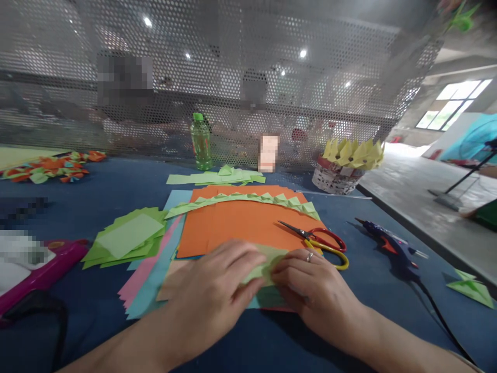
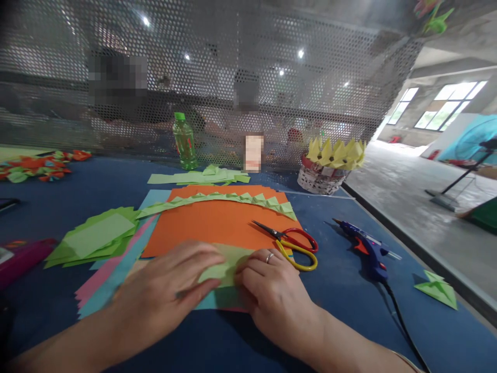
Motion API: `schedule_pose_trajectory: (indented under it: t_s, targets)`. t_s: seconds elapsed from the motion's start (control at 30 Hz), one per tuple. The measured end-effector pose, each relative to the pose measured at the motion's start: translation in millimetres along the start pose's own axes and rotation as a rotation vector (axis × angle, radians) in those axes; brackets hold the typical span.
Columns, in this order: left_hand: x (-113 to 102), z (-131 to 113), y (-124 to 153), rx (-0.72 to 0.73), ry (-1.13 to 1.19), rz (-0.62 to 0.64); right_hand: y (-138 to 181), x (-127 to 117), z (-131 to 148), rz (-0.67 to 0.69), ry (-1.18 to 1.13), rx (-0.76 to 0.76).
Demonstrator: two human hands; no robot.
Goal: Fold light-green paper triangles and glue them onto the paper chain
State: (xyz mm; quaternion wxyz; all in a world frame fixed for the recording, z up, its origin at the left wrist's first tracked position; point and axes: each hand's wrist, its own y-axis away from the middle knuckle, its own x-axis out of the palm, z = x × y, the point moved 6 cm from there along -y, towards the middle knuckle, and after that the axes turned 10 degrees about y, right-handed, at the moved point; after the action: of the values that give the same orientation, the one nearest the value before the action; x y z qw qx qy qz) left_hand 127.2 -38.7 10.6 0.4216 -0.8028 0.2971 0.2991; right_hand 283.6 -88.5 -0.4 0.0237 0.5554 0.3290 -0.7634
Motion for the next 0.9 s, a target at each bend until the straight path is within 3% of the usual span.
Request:
schedule_pose_trajectory:
  t_s: [0.1, 0.3, 0.43, 0.73, 0.9]
  targets:
    - [10.4, -4.7, 5.6, 0.042, -0.021, 0.119, -1.5, 0.5, 0.0, 0.000, 0.001, 0.023]
    - [19.4, 8.0, 10.9, -0.017, -0.038, 0.289, -5.9, 3.5, 2.2, 0.104, -0.145, 0.046]
    - [16.9, 7.9, 11.9, -0.030, -0.043, 0.289, -6.0, 5.1, -10.9, 0.142, -0.176, 0.165]
    - [9.7, -7.9, 10.6, -0.019, -0.028, 0.277, -7.2, 10.5, -26.3, 0.239, -0.331, 0.273]
    - [12.9, -7.4, 11.6, -0.070, -0.025, 0.306, -5.5, 12.9, -30.4, 0.192, -0.267, 0.358]
